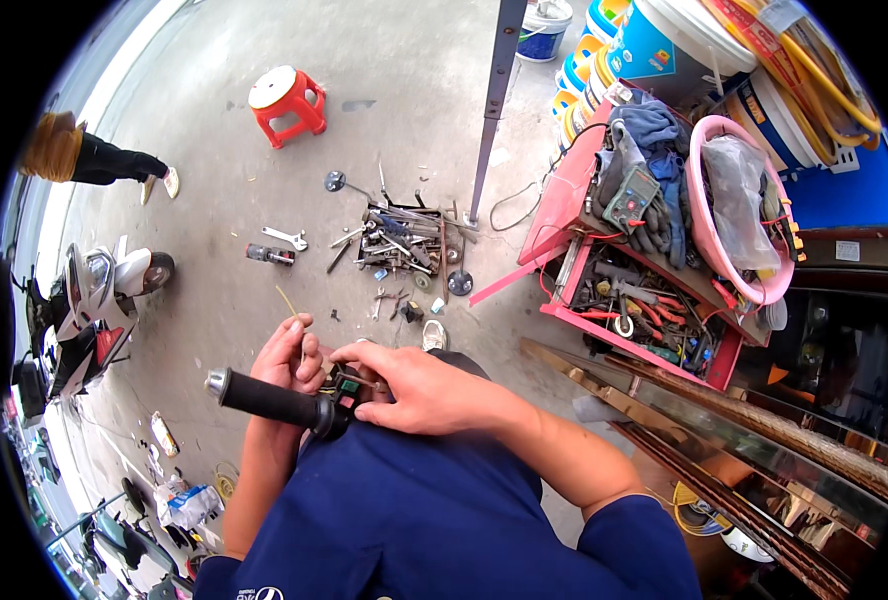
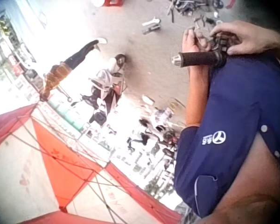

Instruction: The person disassembles a scooter handlebar grip to access the internal wiring. They use a multimeter to test the electrical continuity of the wires and then use a screwdriver to adjust the internal components of the grip.

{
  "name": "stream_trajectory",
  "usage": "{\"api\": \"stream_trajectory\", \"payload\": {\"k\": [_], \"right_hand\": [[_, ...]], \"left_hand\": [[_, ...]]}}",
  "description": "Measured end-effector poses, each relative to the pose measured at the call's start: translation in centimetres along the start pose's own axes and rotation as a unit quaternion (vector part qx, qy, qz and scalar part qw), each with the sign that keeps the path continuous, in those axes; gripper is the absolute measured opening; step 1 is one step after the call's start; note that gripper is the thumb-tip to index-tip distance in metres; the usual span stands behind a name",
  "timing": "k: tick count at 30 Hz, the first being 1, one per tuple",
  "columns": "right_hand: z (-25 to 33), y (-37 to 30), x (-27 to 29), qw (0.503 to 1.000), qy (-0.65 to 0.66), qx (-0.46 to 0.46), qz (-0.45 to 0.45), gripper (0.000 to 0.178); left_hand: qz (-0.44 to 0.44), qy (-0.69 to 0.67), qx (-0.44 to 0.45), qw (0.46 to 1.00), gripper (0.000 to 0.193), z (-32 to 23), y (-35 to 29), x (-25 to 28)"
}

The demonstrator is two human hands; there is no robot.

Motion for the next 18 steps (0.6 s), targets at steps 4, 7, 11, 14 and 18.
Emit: {"api": "stream_trajectory", "payload": {"k": [4,7,11,14,18], "right_hand": [[1.1,0.0,0.2,1.0,-0.012,0.002,0.019,0.044],[2.1,-0.1,2.1,0.999,-0.025,0.048,0.008,0.04],[3.4,0.0,7.3,0.987,0.062,0.007,-0.146,0.029],[6.2,-0.3,7.2,0.986,0.028,0.085,-0.138,0.031],[7.0,0.5,6.6,0.978,0.042,0.123,-0.161,0.019]], "left_hand": [[0.047,0.038,-0.035,0.998,0.014,-1.4,-0.7,-1.8],[0.109,0.118,-0.023,0.987,0.012,-2.2,-2.4,-4.1],[0.169,0.267,-0.05,0.947,0.013,-2.9,-5.7,-7.5],[0.179,0.377,-0.094,0.904,0.014,-2.8,-7.4,-9.9],[0.12,0.378,-0.165,0.903,0.014,-2.3,-9.1,-9.7]]}}
Point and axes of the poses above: each hand's wrist, its own y-axis towards the middle knuckle, its own x-axis out of the back of the hand, z = x × y, the point moved 10 cm from there along y, towards the middle knuckle, and after that the axes turned 11 degrees about -z, right-handed, at the moved point
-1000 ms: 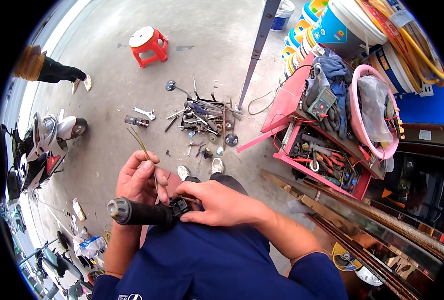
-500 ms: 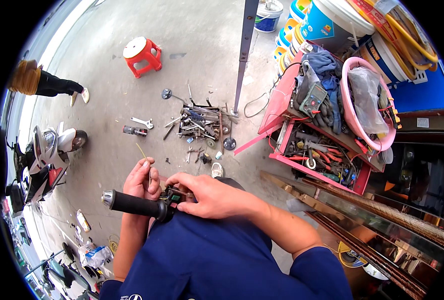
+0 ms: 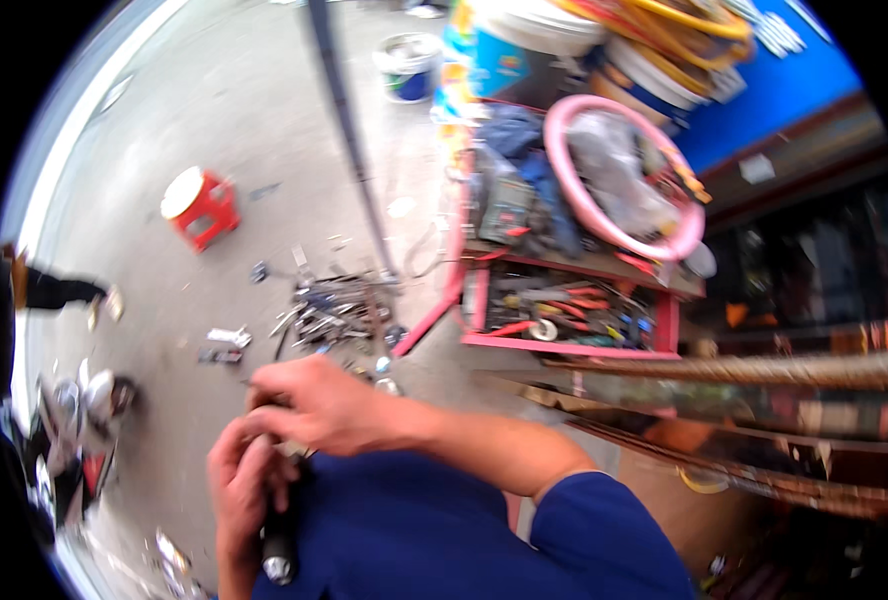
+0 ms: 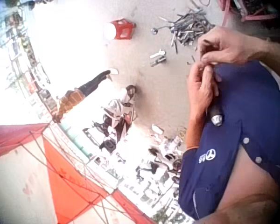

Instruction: The person disassembles a scooter handlebar grip to access the internal wiring. They use a multimeter to test the electrical continuity of the wires and then use a screwdriver to adjust the internal components of the grip.

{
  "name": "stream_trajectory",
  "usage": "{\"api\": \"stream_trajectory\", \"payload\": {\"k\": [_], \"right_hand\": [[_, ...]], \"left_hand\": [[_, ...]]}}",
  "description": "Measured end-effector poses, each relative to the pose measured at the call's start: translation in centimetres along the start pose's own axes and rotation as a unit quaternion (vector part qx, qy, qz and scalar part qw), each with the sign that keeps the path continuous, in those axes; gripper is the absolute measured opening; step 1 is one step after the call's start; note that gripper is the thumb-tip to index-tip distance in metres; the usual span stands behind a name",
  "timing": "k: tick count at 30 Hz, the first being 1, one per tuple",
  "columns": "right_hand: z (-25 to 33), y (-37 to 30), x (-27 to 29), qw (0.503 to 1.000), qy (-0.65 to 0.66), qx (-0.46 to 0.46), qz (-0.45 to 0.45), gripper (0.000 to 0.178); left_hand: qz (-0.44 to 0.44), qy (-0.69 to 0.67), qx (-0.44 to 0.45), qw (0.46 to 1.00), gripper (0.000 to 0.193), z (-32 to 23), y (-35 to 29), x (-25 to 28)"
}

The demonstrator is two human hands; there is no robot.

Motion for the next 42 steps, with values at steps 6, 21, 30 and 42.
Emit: {"api": "stream_trajectory", "payload": {"k": [6,21,30,42], "right_hand": [[-1.9,-1.5,0.2,0.999,0.017,0.002,-0.042,0.026],[-3.6,-2.7,0.6,0.994,0.069,-0.042,-0.075,0.024],[-25.0,-5.2,5.6,0.859,0.293,-0.323,-0.267,0.015],[-41.3,-3.6,3.8,0.82,-0.253,-0.507,-0.073,0.017]], "left_hand": [[-0.048,0.074,-0.168,0.982,0.013,0.2,0.0,1.2],[-0.012,-0.022,-0.027,0.999,0.017,2.4,0.1,0.1],[-0.143,-0.076,-0.043,0.986,0.015,3.4,-0.4,5.1],[-0.235,-0.2,0.017,0.951,0.02,5.3,-3.6,8.7]]}}
Point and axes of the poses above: each hand's wrist, its own y-axis towards the middle knuckle, its own x-axis out of the back of the hand, z = x × y, the point moved 10 cm from there along y, towards the middle knuckle, and after that the axes turned 11 degrees about -z, right-handed, at the moved point
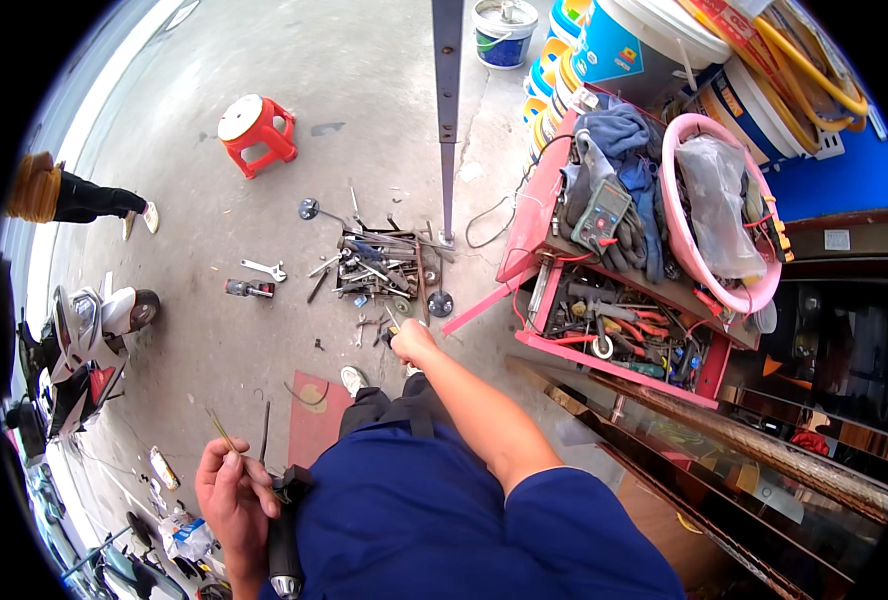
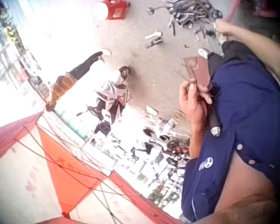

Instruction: The person disassembles a scooter handlebar grip to access the internal wiring. They use a multimeter to test the electrical continuity of the wires and then use a screwdriver to adjust the internal components of the grip.

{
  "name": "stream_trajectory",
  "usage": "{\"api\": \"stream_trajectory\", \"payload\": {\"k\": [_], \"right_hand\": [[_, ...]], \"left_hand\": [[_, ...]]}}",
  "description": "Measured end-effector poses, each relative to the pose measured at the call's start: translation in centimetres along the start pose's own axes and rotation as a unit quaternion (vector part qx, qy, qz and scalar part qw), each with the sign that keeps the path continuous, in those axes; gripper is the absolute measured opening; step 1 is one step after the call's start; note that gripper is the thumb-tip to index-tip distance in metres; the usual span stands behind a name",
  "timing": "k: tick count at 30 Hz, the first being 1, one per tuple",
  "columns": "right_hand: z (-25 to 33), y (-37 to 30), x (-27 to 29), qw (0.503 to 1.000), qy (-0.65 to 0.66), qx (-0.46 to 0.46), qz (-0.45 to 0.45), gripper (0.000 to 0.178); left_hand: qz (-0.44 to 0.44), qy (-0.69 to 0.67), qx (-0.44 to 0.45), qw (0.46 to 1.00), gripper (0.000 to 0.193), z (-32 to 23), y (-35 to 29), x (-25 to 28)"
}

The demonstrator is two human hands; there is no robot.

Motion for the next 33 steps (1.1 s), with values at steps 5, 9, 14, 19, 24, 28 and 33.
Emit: {"api": "stream_trajectory", "payload": {"k": [5,9,14,19,24,28,33], "right_hand": [[5.6,1.4,3.3,0.983,-0.061,0.11,-0.137,0.029],[5.8,-2.7,6.3,0.933,-0.111,0.222,-0.26,0.028],[-3.8,-8.3,9.0,0.958,-0.016,0.206,-0.197,0.025],[-9.8,-15.9,21.0,0.913,0.142,0.093,-0.372,0.025],[-17.4,-20.8,33.0,0.692,0.217,0.03,-0.688,0.024],[-25.4,-18.4,36.3,0.648,0.249,-0.22,-0.685,0.039],[-29.5,-9.1,36.4,0.732,0.343,-0.324,-0.492,0.034]], "left_hand": [[0.018,-0.003,-0.002,1.0,0.019,-0.2,0.1,-0.2],[0.039,0.028,-0.029,0.998,0.019,-0.6,0.7,-0.7],[0.095,0.065,-0.015,0.993,0.017,-0.8,1.6,-3.1],[0.155,0.064,0.007,0.986,0.016,-0.2,2.9,-5.8],[0.267,0.106,0.107,0.952,0.022,-1.5,0.2,-10.8],[0.233,0.162,0.055,0.957,0.021,-1.8,-1.0,-12.3],[0.206,0.148,0.07,0.965,0.021,-1.8,0.4,-9.3]]}}
Point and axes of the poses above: each hand's wrist, its own y-axis towards the middle knuckle, its own x-axis out of the back of the hand, z = x × y, the point moved 10 cm from there along y, towards the middle knuckle, and after that the axes turned 11 degrees about -z, right-handed, at the moved point
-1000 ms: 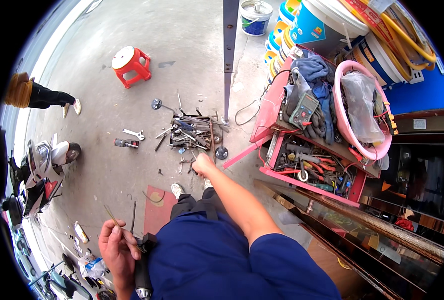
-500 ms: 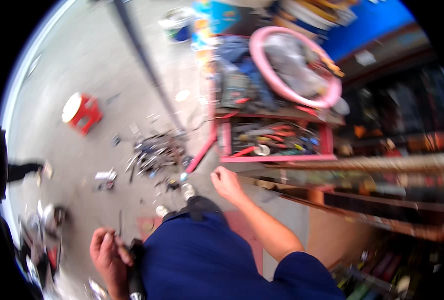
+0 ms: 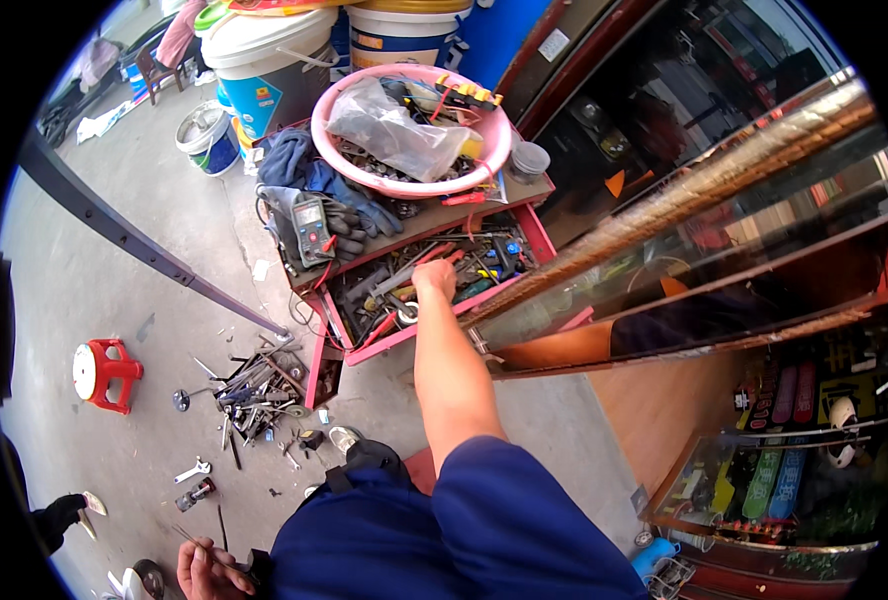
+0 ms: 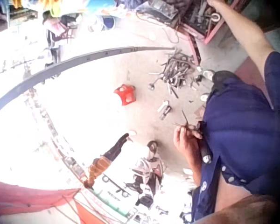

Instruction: The person disassembles a scooter handlebar grip to access the internal wiring. They use a multimeter to test the electrical continuity of the wires and then use a screwdriver to adjust the internal components of the grip.

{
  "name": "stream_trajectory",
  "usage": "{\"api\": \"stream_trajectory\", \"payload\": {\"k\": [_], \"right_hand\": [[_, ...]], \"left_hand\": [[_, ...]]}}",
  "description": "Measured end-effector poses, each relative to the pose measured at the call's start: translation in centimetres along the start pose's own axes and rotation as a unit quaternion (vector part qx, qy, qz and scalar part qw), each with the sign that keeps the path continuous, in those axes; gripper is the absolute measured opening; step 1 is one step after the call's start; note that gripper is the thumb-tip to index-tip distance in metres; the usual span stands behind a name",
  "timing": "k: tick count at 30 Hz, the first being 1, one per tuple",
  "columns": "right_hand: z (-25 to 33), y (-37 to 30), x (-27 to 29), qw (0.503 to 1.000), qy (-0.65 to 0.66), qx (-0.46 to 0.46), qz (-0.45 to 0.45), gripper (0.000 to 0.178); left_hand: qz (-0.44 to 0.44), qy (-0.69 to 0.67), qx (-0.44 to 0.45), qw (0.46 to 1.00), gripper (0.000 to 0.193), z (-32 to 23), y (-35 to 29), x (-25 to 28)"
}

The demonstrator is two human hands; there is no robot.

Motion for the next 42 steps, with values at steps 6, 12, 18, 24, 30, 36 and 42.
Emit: {"api": "stream_trajectory", "payload": {"k": [6,12,18,24,30,36,42], "right_hand": [[1.1,2.8,1.1,0.994,-0.067,0.041,-0.076,0.035],[-1.9,7.7,-0.9,0.986,0.103,-0.113,-0.073,0.028],[-2.3,4.3,3.6,0.938,0.273,-0.191,-0.096,0.022],[-0.2,-0.8,5.7,0.919,0.32,-0.012,-0.232,0.035],[5.8,-19.9,11.6,0.878,0.225,0.423,0.007,0.026],[8.1,-37.7,8.8,0.499,0.474,0.007,0.726,0.053],[4.0,-49.1,5.4,0.477,0.253,0.007,0.841,0.035]], "left_hand": [[-0.083,-0.007,0.005,0.996,0.02,-0.1,-1.1,2.6],[-0.116,-0.001,-0.003,0.993,0.018,0.1,-1.5,3.2],[-0.096,0.009,-0.006,0.995,0.017,-1.0,-1.2,1.3],[-0.052,-0.003,-0.013,0.999,0.014,-1.4,-0.8,-1.4],[0.018,-0.042,-0.021,0.999,0.012,-1.2,-0.1,-1.6],[0.081,-0.039,0.003,0.996,0.018,-0.7,0.2,-2.7],[0.003,-0.067,-0.05,0.996,0.017,0.8,0.9,0.1]]}}
Point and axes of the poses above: each hand's wrist, its own y-axis towards the middle knuckle, its own x-axis out of the back of the hand, z = x × y, the point moved 10 cm from there along y, towards the middle knuckle, and after that the axes turned 11 degrees about -z, right-handed, at the moved point
